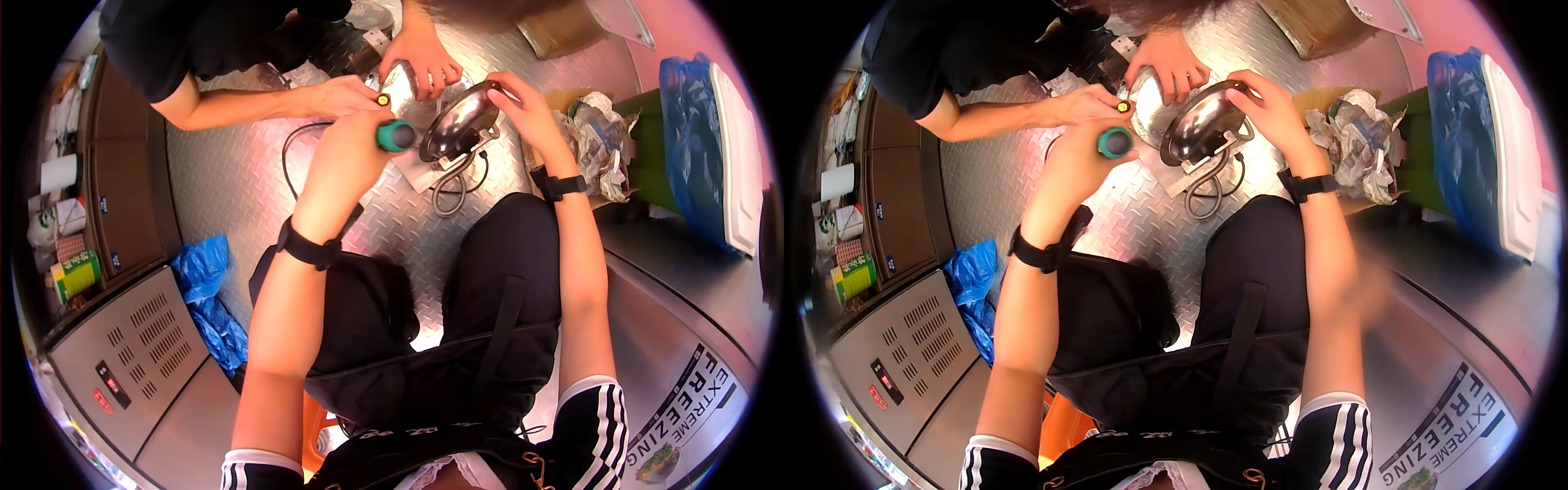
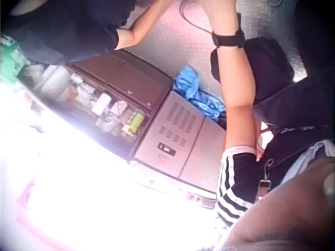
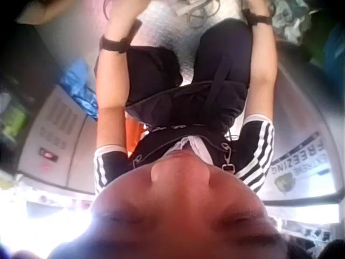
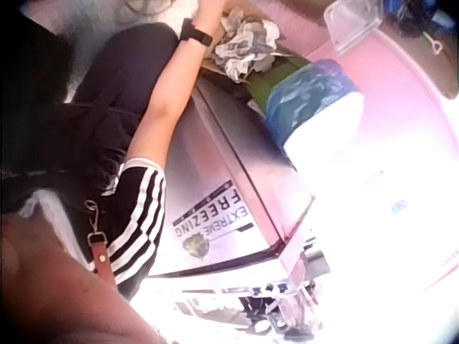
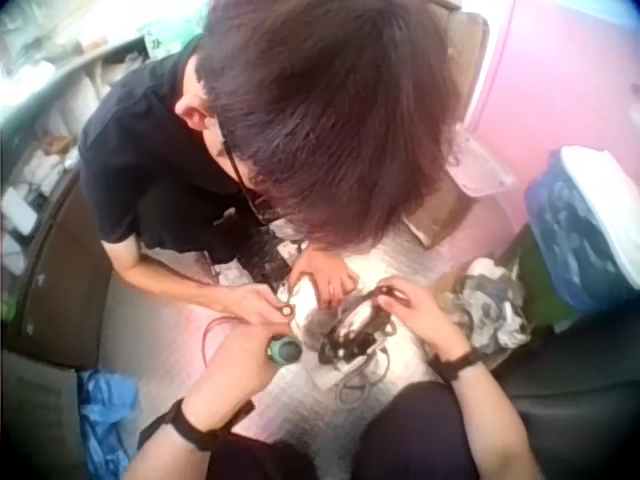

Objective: The person uses a screwdriver to tighten screws on a metallic food preparation device, working together with another person on the floor.

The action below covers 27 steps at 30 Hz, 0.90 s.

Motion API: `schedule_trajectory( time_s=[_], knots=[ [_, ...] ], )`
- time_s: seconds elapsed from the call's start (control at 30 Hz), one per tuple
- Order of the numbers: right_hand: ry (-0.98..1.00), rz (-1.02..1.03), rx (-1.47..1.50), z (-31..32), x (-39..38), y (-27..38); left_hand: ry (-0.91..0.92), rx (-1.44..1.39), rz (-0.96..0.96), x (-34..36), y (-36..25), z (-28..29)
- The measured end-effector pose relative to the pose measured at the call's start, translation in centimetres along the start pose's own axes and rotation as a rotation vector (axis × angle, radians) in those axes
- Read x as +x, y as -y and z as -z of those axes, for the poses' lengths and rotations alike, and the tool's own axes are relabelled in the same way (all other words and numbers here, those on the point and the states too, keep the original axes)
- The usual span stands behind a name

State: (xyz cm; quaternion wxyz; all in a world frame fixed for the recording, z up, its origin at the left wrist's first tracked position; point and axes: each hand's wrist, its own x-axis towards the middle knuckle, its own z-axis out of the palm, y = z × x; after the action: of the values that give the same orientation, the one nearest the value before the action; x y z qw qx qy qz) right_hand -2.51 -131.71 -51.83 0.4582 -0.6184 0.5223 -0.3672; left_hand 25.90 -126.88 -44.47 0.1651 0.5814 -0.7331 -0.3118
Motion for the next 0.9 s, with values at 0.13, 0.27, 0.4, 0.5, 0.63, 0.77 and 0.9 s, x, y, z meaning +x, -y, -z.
schedule_trajectory(
  time_s=[0.13, 0.27, 0.4, 0.5, 0.63, 0.77, 0.9],
  knots=[
    [-0.018, 0.022, -0.034, 0.4, -0.1, 0.0, 0.043, -0.091, 0.087, 0.4, 0.2, 0.9],
    [-0.026, 0.032, -0.051, 0.1, 0.0, -0.2, 0.211, -0.049, 0.209, 0.2, 0.6, 1.3],
    [-0.031, 0.087, -0.081, 0.1, 0.3, -0.8, 0.311, -0.001, 0.075, -0.3, 0.6, 0.3],
    [-0.032, 0.087, -0.062, 0.1, 0.4, -1.2, 0.377, 0.013, 0.082, 0.0, -0.5, 0.1],
    [-0.036, 0.087, -0.069, 0.2, 0.3, -1.5, 0.393, 0.043, 0.098, 0.0, -1.0, -0.1],
    [-0.048, 0.084, -0.013, 0.1, 0.2, -1.5, 0.418, 0.103, 0.115, 0.0, -0.8, -0.4],
    [-0.024, 0.064, -0.045, 0.3, 0.2, -1.3, 0.456, 0.094, 0.136, 0.0, -1.0, -0.6]
  ],
)
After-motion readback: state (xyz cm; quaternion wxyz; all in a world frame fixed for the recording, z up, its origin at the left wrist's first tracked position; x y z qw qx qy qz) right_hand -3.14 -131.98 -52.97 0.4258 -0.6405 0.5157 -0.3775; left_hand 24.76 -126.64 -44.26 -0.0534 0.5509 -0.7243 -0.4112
